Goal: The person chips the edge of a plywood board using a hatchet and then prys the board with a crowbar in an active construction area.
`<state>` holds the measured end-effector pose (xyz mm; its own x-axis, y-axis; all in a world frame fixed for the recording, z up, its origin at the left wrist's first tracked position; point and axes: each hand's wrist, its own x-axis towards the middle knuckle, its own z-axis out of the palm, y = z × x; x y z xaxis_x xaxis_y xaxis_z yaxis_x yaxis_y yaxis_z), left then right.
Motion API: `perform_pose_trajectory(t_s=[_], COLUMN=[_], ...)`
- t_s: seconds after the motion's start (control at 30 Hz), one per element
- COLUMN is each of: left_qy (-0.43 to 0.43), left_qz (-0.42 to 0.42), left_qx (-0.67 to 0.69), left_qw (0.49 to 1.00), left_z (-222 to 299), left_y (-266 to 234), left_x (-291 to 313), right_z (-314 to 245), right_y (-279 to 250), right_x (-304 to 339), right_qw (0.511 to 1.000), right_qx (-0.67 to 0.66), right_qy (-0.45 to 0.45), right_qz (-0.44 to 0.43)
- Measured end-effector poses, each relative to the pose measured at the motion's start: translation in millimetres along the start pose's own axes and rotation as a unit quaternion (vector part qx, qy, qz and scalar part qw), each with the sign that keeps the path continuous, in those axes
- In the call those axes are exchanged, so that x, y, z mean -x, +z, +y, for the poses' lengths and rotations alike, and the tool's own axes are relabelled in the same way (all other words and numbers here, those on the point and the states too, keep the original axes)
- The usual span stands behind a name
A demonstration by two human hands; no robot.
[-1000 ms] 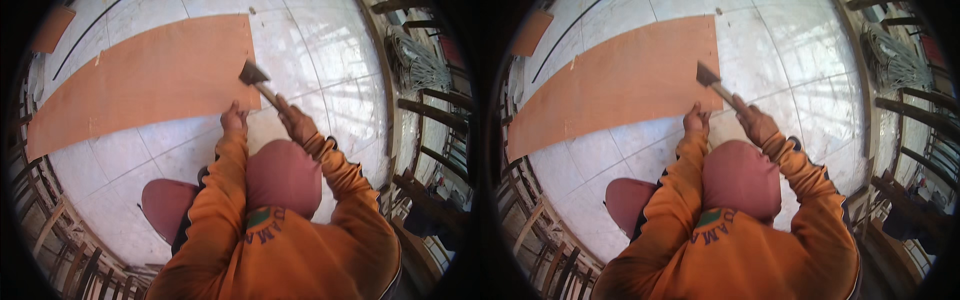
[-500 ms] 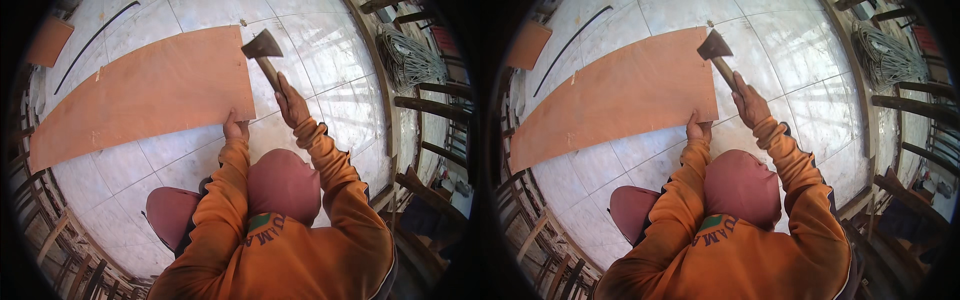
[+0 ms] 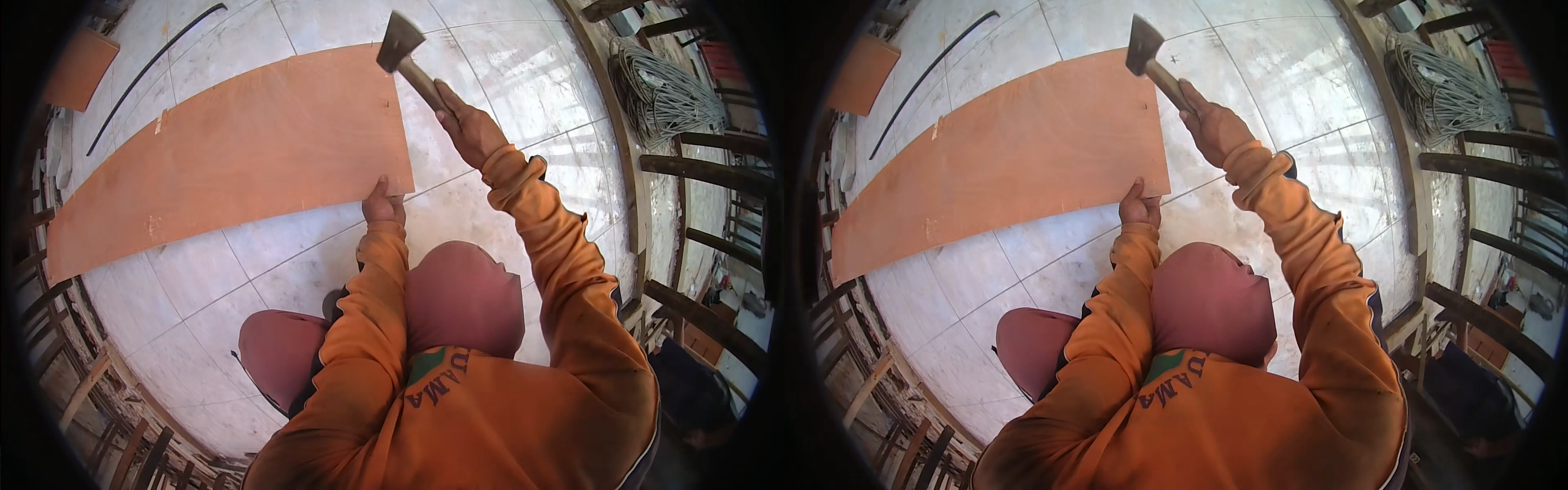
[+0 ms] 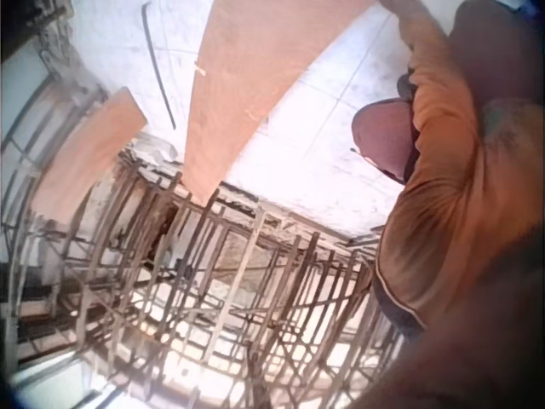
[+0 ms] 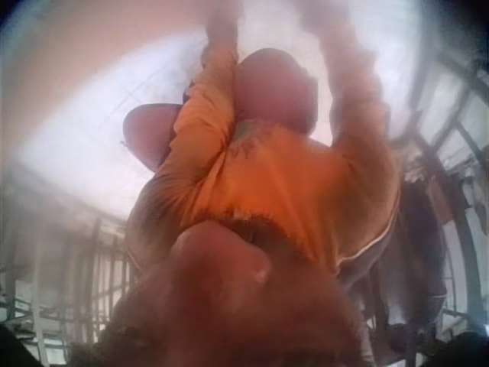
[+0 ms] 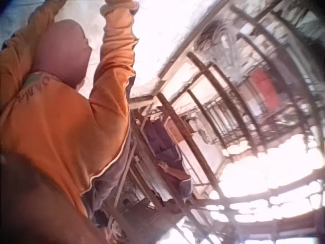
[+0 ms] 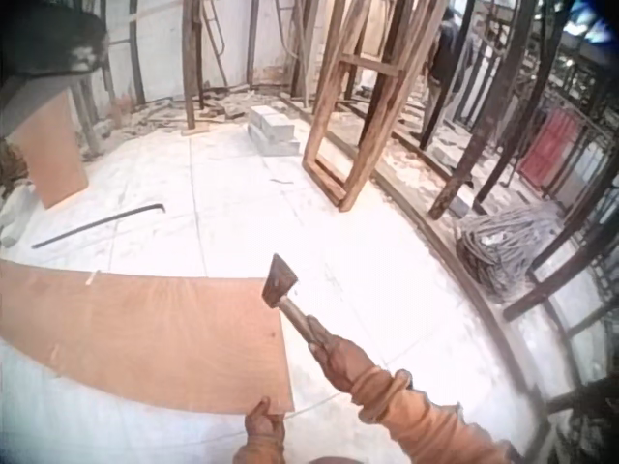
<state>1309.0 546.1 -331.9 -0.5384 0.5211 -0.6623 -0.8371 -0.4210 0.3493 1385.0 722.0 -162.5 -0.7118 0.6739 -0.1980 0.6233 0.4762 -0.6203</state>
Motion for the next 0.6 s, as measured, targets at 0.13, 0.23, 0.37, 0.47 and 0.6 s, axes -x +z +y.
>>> perform_pose_trajectory(t_s=[0.13, 0.23, 0.37, 0.47, 0.6], left_qy=[-0.016, -0.044, -0.016, -0.001, -0.02], left_qz=[-0.015, 0.003, 0.018, 0.025, 0.034], left_qx=[0.009, 0.002, 0.01, 0.017, 0.011], left_qw=[1.0, 0.999, 1.0, 1.0, 0.999], left_z=[-7.1, -22.4, -12.1, 2.9, -11.4], left_y=[2.9, 7.9, 9.9, 0.6, 16.5], left_x=[8.5, 15.6, 22.8, 6.3, 14.0], right_z=[5.1, 35.2, 23.6, -28.8, 26.5], right_y=[30.5, 46.1, 20.0, 10.3, 46.4], right_x=[5.6, -3.8, -2.6, 0.4, 12.7], right_qw=[0.968, 0.976, 0.997, 0.992, 0.996], right_qx=[-0.059, 0.101, 0.055, -0.072, 0.024], right_qy=[-0.112, 0.14, 0.026, -0.034, 0.024], right_qz=[0.216, -0.13, -0.04, 0.097, 0.078])
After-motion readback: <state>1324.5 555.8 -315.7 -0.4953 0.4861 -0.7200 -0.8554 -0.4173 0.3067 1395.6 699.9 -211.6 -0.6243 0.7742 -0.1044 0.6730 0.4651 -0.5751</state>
